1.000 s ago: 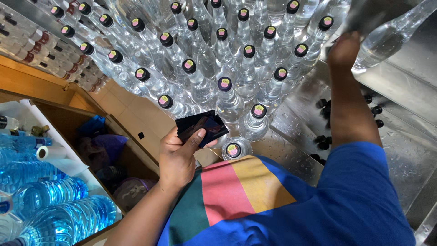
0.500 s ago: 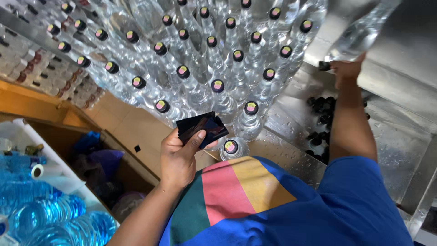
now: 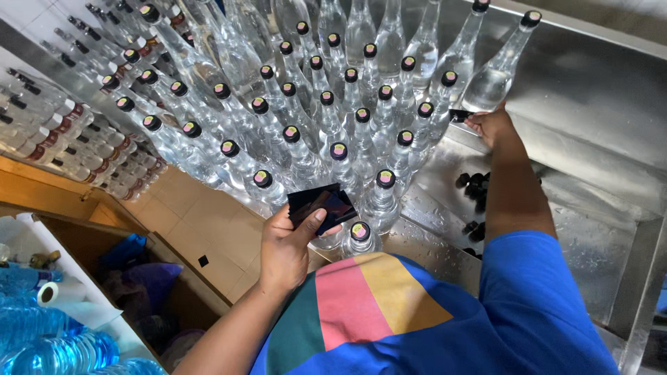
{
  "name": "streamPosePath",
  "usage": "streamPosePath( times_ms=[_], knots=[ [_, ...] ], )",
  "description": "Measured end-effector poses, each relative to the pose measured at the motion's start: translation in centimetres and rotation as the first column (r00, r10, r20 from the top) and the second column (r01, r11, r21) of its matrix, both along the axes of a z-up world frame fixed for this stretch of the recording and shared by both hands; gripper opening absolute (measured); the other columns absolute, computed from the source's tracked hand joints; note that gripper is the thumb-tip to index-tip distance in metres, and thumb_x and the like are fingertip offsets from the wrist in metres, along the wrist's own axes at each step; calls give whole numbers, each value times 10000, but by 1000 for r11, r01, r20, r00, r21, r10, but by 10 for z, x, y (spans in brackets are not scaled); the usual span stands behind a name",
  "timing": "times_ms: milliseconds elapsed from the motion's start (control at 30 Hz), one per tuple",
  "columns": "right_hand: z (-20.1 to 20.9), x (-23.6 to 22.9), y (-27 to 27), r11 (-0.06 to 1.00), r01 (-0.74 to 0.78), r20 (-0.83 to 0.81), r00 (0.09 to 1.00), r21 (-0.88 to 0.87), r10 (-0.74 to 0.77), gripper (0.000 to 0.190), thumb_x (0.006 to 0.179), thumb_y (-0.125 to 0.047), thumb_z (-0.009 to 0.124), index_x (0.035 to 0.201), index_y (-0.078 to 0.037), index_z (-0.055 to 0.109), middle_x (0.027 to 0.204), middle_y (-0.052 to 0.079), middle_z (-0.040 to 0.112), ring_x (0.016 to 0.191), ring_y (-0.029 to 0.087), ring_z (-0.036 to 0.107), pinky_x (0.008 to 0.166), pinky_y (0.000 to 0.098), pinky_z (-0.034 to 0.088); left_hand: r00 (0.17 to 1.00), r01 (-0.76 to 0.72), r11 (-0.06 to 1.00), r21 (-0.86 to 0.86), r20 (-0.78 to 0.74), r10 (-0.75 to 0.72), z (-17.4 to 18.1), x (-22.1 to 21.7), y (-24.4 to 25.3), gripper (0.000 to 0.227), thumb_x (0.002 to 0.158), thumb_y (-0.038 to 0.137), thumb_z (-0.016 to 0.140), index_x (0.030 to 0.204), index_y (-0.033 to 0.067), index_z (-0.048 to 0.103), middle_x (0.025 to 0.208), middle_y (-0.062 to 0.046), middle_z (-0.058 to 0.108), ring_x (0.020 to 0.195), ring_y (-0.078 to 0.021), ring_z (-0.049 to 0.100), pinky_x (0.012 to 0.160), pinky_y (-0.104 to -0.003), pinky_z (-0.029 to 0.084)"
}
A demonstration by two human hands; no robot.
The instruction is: The person applies small circular stickers to the black caps of numerous clear glass bottles arranged on a metal table. They peel stickers from a sheet and place them on the caps, then later use a black cloth to wipe the bottles.
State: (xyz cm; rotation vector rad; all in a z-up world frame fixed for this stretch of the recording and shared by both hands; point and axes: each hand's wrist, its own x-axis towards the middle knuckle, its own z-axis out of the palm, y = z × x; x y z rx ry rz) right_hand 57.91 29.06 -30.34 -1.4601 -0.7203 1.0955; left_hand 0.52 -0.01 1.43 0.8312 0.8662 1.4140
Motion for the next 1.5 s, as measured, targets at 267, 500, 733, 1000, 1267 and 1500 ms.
streamPosePath(
  times_ms=[267, 500, 733, 1000, 1267, 1500],
  knots=[
    [25, 7, 5, 687, 703, -167, 711, 182, -683, 537, 839, 64, 919, 1173, -152, 559, 820, 74, 631, 705, 194, 726, 621, 274, 599, 996, 37, 999, 10, -76, -36, 4, -17, 0, 201, 965, -59, 771, 1156, -121, 781, 1008, -261, 846, 907, -295, 830, 805, -520, 739],
    [189, -36, -69, 767, 364, 489, 608, 528, -626, 347, 954, 17, 1028, 970, -176, 740, 825, -83, 633, 736, 26, 525, 637, 247, 431, 949, 253, 967, 23, -201, -243, 5, -26, -2, 293, 993, 89, 760, 1244, -58, 785, 1126, -180, 854, 1036, -280, 825, 901, -448, 758],
    [147, 140, 8, 780, 313, 820, 6, 542, -572, 264, 763, -153, 672, 790, -371, 819, 680, -163, 739, 587, 98, 699, 571, 284, 489, 956, 230, 973, 22, -192, -221, 0, -37, -5, 326, 989, 88, 755, 1264, -84, 771, 1154, -209, 853, 1016, -325, 846, 874, -453, 764],
    [190, 141, 32, 819, 332, 883, -180, 469, -433, 213, 983, -145, 844, 997, -234, 650, 822, -47, 755, 716, 267, 683, 712, 415, 473, 964, 155, 987, 34, -223, -144, -6, -48, -8, 302, 992, 72, 748, 1261, -62, 776, 1165, -193, 849, 1033, -344, 851, 905, -490, 776],
    [176, 190, 79, 837, 217, 865, -147, 502, -480, 185, 996, -268, 948, 877, -343, 828, 767, -126, 797, 632, 81, 750, 510, 356, 569, 973, 134, 991, 10, -191, -130, 0, -43, -10, 318, 1004, 81, 737, 1283, -71, 756, 1214, -205, 839, 1064, -339, 843, 901, -484, 768],
    [224, 137, 33, 896, 306, 895, 210, 321, -392, 298, 1024, 32, 558, 981, -211, 392, 989, -52, 424, 896, 164, 386, 667, 438, 297, 988, 63, 998, 13, -141, -61, -3, -34, -10, 187, 969, -29, 779, 1137, -107, 800, 994, -273, 851, 907, -281, 821, 824, -491, 733]
  ],
)
